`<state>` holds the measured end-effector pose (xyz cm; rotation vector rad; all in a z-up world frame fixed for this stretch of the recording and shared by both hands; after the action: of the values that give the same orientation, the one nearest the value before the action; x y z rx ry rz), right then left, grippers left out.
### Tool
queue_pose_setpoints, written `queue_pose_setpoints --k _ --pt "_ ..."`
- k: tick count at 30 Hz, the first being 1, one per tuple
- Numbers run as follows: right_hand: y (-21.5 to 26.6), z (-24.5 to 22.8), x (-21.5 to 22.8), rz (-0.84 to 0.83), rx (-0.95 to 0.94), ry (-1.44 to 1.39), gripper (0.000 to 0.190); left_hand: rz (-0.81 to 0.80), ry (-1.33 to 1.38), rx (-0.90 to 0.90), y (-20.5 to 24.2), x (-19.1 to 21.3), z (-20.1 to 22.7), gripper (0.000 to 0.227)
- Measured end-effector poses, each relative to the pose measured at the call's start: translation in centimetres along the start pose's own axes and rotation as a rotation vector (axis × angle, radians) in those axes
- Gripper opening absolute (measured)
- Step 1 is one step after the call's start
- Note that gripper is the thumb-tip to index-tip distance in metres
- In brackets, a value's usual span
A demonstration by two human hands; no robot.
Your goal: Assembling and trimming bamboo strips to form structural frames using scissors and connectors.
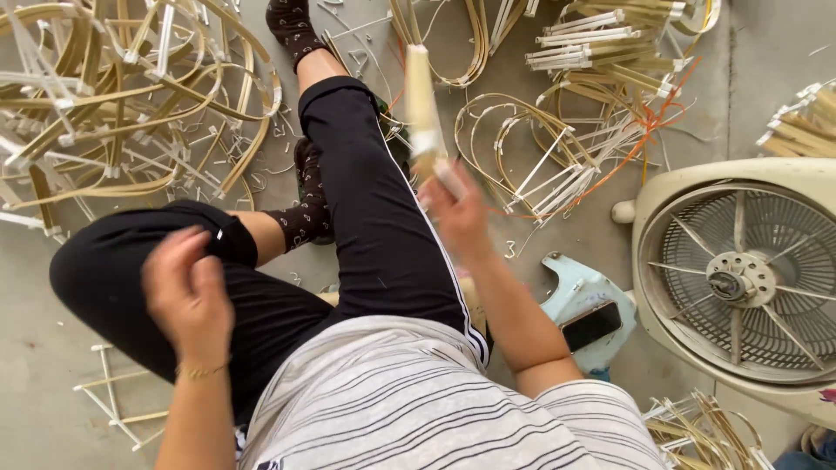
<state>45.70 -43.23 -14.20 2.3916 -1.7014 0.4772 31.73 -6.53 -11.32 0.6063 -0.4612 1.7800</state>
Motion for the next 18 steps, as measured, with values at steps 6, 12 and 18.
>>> queue_pose_setpoints --k 6,12,18 --pt "7.3 -13.9 -13.6 -0.640 0.467 0.409 0.028 -0.434 1.613 0.378 1.0 -10.0 2.5 0.063" --pt "14.0 -27.5 -12.9 -0.905 0.707 0.233 0.028 -0.294 1.687 0.100 4.4 -2.7 0.3 0.056" --pt "21.1 -35.9 -14.4 -0.938 0.827 0.245 0.026 -0.355 1.710 -0.080 8.2 -0.1 -0.3 0.060"
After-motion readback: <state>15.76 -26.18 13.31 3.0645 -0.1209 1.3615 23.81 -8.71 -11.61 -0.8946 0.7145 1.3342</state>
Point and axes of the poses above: each hand's wrist, its own y-axis away from the middle knuckle, its own x-axis out of the back of the hand, z = x × y, the point moved 9 cm from there along -y, towards the middle knuckle, and after that the axes turned 11 degrees about -z, right-handed, at the moved point
